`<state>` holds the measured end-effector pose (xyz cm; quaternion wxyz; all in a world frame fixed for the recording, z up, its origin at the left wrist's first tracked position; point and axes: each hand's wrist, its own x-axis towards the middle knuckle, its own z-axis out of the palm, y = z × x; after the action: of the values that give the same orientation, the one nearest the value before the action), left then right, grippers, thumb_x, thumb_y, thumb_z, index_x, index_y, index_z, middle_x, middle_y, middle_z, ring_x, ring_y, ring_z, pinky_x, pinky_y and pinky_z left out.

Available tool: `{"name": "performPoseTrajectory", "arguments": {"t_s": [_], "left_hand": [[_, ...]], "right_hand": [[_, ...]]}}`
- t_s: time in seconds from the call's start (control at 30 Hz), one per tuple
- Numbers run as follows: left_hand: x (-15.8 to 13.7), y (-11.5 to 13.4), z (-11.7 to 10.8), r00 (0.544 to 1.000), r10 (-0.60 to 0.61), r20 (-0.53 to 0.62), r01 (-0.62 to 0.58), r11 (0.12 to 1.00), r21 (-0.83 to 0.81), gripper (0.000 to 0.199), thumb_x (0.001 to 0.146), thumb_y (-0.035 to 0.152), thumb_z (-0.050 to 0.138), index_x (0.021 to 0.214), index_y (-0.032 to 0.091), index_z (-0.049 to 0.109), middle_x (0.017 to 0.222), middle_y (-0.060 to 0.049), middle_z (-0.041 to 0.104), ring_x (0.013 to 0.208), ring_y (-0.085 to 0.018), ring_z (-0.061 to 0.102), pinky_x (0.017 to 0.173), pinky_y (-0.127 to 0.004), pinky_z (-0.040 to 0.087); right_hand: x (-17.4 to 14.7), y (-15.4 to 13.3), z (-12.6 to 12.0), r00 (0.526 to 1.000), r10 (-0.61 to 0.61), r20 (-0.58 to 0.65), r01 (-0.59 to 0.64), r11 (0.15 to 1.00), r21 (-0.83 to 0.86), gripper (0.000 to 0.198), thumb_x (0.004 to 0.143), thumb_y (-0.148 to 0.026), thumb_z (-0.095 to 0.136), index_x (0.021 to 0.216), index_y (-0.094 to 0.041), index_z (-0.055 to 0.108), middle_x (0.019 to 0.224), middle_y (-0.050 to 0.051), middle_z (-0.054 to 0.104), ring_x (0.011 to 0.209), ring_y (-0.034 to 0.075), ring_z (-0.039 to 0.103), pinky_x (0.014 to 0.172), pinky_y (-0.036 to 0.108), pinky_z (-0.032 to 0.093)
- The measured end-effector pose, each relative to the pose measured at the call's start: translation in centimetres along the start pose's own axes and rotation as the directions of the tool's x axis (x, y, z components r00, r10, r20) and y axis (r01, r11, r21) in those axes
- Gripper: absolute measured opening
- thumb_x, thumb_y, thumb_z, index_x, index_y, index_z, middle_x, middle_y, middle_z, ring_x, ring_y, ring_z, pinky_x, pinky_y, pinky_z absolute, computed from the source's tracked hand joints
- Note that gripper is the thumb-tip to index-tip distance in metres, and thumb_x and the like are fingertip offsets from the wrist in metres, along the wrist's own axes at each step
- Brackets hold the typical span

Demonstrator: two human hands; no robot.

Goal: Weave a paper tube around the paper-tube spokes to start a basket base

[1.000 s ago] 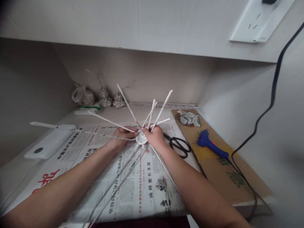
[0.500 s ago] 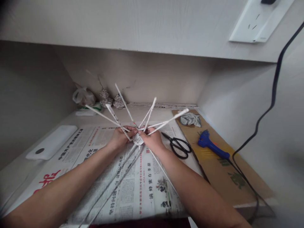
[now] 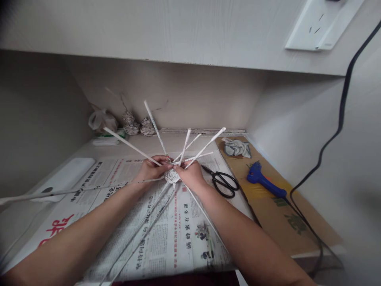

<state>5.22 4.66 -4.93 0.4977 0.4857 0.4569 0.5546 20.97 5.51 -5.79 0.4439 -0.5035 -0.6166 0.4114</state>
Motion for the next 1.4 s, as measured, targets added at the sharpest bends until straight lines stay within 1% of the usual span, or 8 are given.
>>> {"name": "performPoseTrajectory", "arguments": {"t_s": [0.2, 0.47, 0.63, 0.73, 0.9, 1.13, 1.23, 1.4], "left_hand": [[-0.2, -0.1, 0.4, 0.996, -0.018, -0.091, 0.021, 0.999, 0.028, 0.026, 0.055, 0.032, 0.083, 0.066, 0.016, 0.066, 0.049, 0.003, 0.057, 0.042, -0.009, 0.047, 0.042, -0.021, 0.035], [-0.6, 0.0, 0.4, 0.993, -0.073, -0.090, 0.073, 0.997, -0.002, 0.031, 0.055, 0.037, 0.082, 0.065, 0.015, 0.061, 0.054, 0.002, 0.059, 0.040, -0.008, 0.044, 0.036, -0.020, 0.032], [-0.5, -0.2, 0.4, 0.996, -0.046, -0.070, 0.044, 0.999, -0.031, 0.028, 0.056, 0.032, 0.082, 0.063, 0.015, 0.061, 0.052, 0.002, 0.058, 0.044, -0.008, 0.048, 0.042, -0.020, 0.037], [-0.5, -0.3, 0.5, 0.996, -0.051, -0.068, 0.049, 0.998, -0.029, 0.028, 0.056, 0.032, 0.082, 0.064, 0.015, 0.061, 0.052, 0.002, 0.058, 0.044, -0.009, 0.048, 0.042, -0.020, 0.037], [-0.6, -0.2, 0.5, 0.995, -0.081, -0.058, 0.081, 0.997, 0.000, 0.030, 0.057, 0.035, 0.081, 0.066, 0.016, 0.060, 0.052, 0.003, 0.056, 0.043, -0.009, 0.047, 0.039, -0.020, 0.037], [-0.4, -0.4, 0.2, 0.998, -0.034, -0.056, 0.037, 0.998, 0.055, 0.028, 0.060, 0.034, 0.080, 0.069, 0.014, 0.063, 0.054, 0.003, 0.055, 0.042, -0.008, 0.046, 0.037, -0.019, 0.036], [-0.4, -0.3, 0.4, 0.996, -0.052, -0.069, 0.054, 0.998, 0.024, 0.030, 0.058, 0.034, 0.081, 0.069, 0.014, 0.063, 0.053, 0.003, 0.054, 0.042, -0.008, 0.046, 0.036, -0.019, 0.038], [-0.5, -0.2, 0.7, 0.991, -0.097, -0.087, 0.093, 0.995, -0.044, 0.035, 0.052, 0.034, 0.085, 0.070, 0.013, 0.063, 0.057, 0.003, 0.055, 0.047, -0.009, 0.049, 0.037, -0.019, 0.042]], "right_hand": [[-0.6, -0.2, 0.6, 0.999, 0.045, -0.026, -0.044, 0.998, 0.042, 0.022, 0.071, -0.038, 0.069, 0.079, -0.018, 0.073, 0.066, 0.003, 0.071, 0.057, 0.018, 0.064, 0.051, 0.026, 0.048], [-0.7, -0.6, 1.0, 0.994, 0.041, -0.100, -0.034, 0.997, 0.068, 0.015, 0.071, -0.033, 0.063, 0.079, -0.020, 0.064, 0.064, 0.000, 0.067, 0.054, 0.016, 0.061, 0.046, 0.023, 0.044], [-1.1, -1.2, 0.9, 0.994, 0.007, -0.112, -0.005, 1.000, 0.023, 0.009, 0.072, -0.030, 0.059, 0.075, -0.021, 0.059, 0.057, -0.004, 0.061, 0.049, 0.014, 0.056, 0.044, 0.021, 0.041], [-1.3, -1.6, 0.9, 0.993, 0.046, -0.113, -0.042, 0.999, 0.030, 0.007, 0.071, -0.028, 0.058, 0.073, -0.021, 0.058, 0.057, -0.004, 0.060, 0.047, 0.013, 0.055, 0.042, 0.021, 0.040], [-1.2, -1.7, 1.0, 0.984, 0.130, -0.122, -0.124, 0.991, 0.054, 0.010, 0.069, -0.029, 0.061, 0.075, -0.021, 0.061, 0.060, -0.002, 0.064, 0.048, 0.014, 0.056, 0.040, 0.021, 0.040], [-1.1, -1.1, 1.2, 0.995, 0.081, -0.054, -0.072, 0.987, 0.143, 0.019, 0.075, -0.039, 0.061, 0.080, -0.021, 0.062, 0.059, -0.001, 0.063, 0.047, 0.014, 0.055, 0.041, 0.022, 0.040], [-1.2, -1.4, 1.2, 0.995, 0.072, -0.073, -0.064, 0.992, 0.112, 0.020, 0.076, -0.040, 0.060, 0.081, -0.021, 0.061, 0.063, -0.001, 0.065, 0.051, 0.015, 0.058, 0.042, 0.021, 0.042], [-1.5, -2.2, 0.8, 0.981, 0.163, -0.102, -0.163, 0.987, 0.012, 0.022, 0.078, -0.041, 0.059, 0.087, -0.021, 0.063, 0.071, 0.000, 0.067, 0.053, 0.014, 0.060, 0.040, 0.020, 0.043]]}}
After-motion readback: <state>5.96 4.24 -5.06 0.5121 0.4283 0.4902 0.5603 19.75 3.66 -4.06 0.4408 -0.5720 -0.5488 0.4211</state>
